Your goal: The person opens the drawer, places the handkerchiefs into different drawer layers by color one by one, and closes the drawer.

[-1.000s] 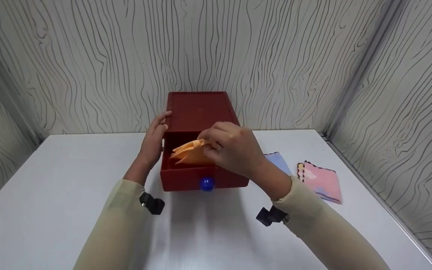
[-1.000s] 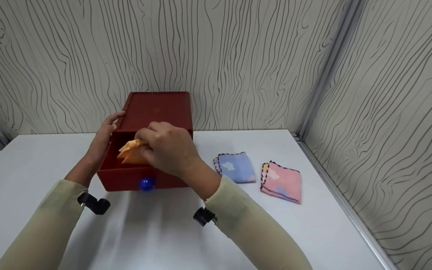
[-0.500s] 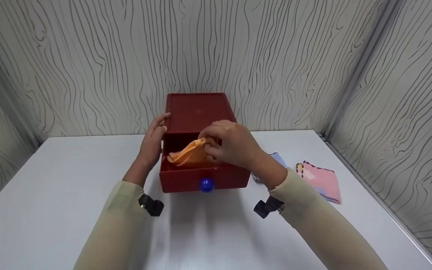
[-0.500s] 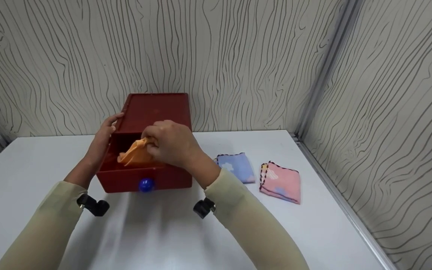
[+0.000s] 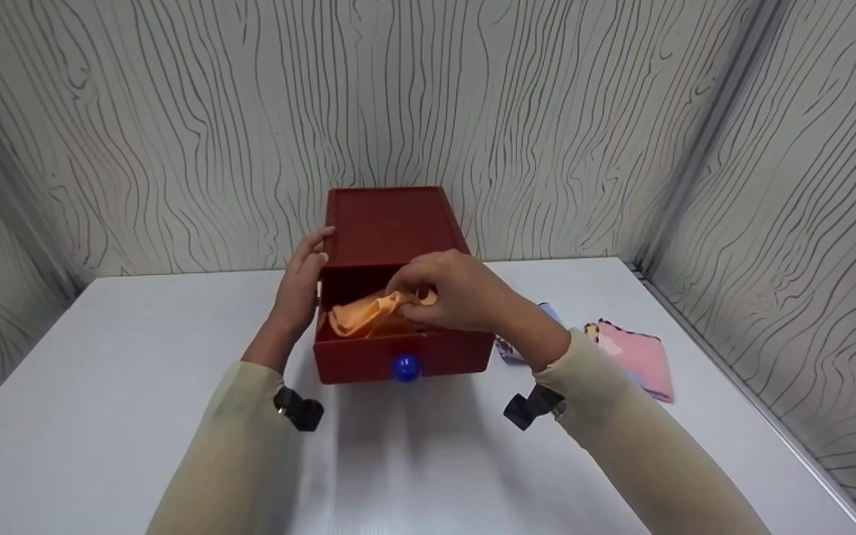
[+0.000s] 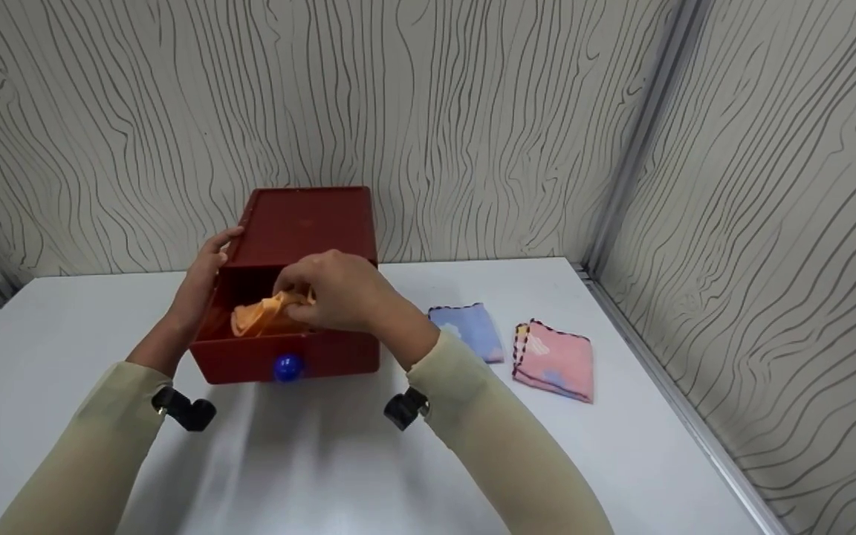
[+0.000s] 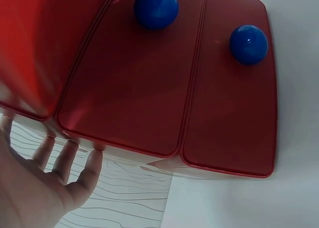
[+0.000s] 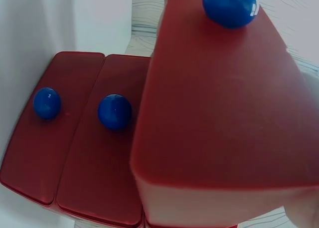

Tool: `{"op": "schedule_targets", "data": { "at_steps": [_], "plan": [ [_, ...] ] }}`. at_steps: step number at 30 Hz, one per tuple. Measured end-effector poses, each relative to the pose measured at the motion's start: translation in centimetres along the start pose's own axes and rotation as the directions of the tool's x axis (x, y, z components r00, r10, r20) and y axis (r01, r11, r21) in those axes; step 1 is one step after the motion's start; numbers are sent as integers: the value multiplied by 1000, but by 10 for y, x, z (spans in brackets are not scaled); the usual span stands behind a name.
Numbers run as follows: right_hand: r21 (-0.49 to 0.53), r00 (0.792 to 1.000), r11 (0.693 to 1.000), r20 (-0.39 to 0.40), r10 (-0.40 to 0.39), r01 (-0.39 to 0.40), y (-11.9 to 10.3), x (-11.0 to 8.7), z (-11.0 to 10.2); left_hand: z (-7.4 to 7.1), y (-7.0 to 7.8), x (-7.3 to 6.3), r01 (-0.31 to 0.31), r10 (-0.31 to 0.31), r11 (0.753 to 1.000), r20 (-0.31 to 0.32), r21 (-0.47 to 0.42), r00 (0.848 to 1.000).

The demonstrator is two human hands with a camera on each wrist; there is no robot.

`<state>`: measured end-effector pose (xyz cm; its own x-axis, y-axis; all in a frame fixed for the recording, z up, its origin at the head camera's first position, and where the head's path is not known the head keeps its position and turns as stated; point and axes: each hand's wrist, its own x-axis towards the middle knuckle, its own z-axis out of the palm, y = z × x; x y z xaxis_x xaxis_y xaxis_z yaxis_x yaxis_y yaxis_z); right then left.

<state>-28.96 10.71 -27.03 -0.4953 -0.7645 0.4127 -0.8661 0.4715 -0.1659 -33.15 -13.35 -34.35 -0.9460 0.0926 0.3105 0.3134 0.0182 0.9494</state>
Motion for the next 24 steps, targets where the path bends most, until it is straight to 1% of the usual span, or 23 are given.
{"op": "schedule_targets", "data": {
  "at_steps": [3,7,11,14,17,21,24],
  "plan": [
    [72,999,997,32,-3,0,0,-1,-1,0,-1,0,-4,4,1000,-4,-7,1000],
    [166,998,986,69,2,-14,0,-3,-4,0,-1,-1,-8,8,1000,-5,-5,1000],
    [194,997,981,70,-12,-2,-1,-5,-6,1,0,-1,-9,9,1000,-10,4,1000],
    [184,999,983,48,-23,14,-4,-7,-8,1,0,-1,-16,16,1000,-12,-1,1000],
    [169,999,985,10,-40,38,-7,-10,-10,2,0,0,-24,24,1000,-12,-10,1000],
    [141,995,987,-64,-72,81,-11,-16,-11,2,-1,0,-27,27,1000,-15,-12,1000],
    [134,991,987,-116,-72,87,-16,-22,-12,2,-1,0,-18,18,1000,-19,-7,1000]
  ]
}}
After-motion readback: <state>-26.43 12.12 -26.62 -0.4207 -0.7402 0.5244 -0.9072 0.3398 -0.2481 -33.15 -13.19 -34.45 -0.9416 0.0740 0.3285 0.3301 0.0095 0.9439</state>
